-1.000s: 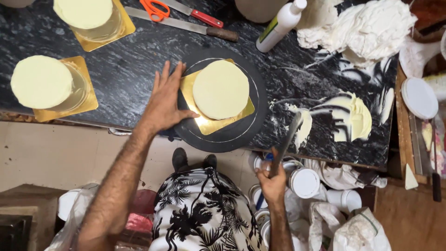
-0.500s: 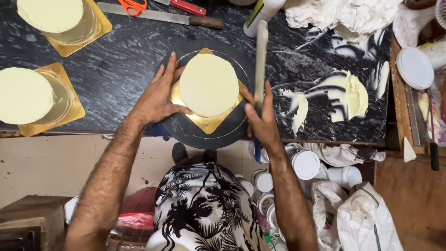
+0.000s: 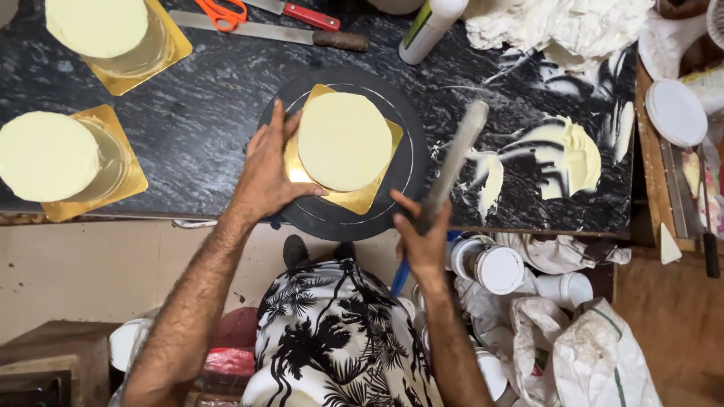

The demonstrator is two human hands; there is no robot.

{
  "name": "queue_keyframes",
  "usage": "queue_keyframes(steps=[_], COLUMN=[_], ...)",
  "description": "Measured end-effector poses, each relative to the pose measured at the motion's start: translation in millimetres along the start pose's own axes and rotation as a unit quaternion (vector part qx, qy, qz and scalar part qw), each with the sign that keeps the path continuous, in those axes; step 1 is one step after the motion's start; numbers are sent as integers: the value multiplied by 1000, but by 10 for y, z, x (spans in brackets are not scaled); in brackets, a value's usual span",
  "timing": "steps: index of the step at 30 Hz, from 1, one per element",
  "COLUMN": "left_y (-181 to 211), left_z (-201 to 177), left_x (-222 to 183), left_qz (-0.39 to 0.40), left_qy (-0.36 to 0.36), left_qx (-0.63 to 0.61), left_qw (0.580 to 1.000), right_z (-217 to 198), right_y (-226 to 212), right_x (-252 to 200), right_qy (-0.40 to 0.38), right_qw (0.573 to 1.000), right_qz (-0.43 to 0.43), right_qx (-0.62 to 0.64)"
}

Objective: The person uses a spatula to spread frosting onto several cakes on a turntable, transferring each finished cake to a board on the table.

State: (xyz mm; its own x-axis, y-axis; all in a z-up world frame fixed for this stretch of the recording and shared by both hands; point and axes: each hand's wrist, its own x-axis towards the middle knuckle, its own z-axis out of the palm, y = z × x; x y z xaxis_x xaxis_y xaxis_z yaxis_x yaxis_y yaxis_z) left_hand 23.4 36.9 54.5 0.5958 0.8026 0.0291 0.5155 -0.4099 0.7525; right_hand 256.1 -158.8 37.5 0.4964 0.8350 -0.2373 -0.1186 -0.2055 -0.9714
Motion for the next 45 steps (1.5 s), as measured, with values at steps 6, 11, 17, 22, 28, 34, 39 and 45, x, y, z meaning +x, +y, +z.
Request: queue_keyframes(steps=[6, 11, 17, 22, 28, 34, 39, 45], left_y=[-11, -32, -29, 31, 170, -383, -866, -1776], left_z=[106, 174, 221, 257, 246, 522, 864, 979], left_x=[23, -20, -73, -155, -203, -716, -871, -515], left_qz=[9, -1, -5, -27, -125, -77, -47, -178], left_qy=[31, 35, 50, 61, 19, 309, 245, 268], left_qx=[47, 67, 72, 62, 119, -365, -5, -663], left_qw=[998, 997, 996, 996, 985, 875, 968, 676], right_z=[332, 367, 369, 332, 211, -390, -922, -1640], right_y=[-58, -136, -183, -113, -1, 295, 345, 389], right_x=[-45, -25, 7, 60, 108, -133, -149, -630], right_qy=[37, 46, 61, 59, 50, 179, 147, 132], right_qw=[998, 996, 992, 992, 996, 974, 979, 978], right_qz=[32, 53, 68, 30, -1, -63, 100, 147], right_qx=[-28, -46, -90, -109, -78, -123, -95, 68])
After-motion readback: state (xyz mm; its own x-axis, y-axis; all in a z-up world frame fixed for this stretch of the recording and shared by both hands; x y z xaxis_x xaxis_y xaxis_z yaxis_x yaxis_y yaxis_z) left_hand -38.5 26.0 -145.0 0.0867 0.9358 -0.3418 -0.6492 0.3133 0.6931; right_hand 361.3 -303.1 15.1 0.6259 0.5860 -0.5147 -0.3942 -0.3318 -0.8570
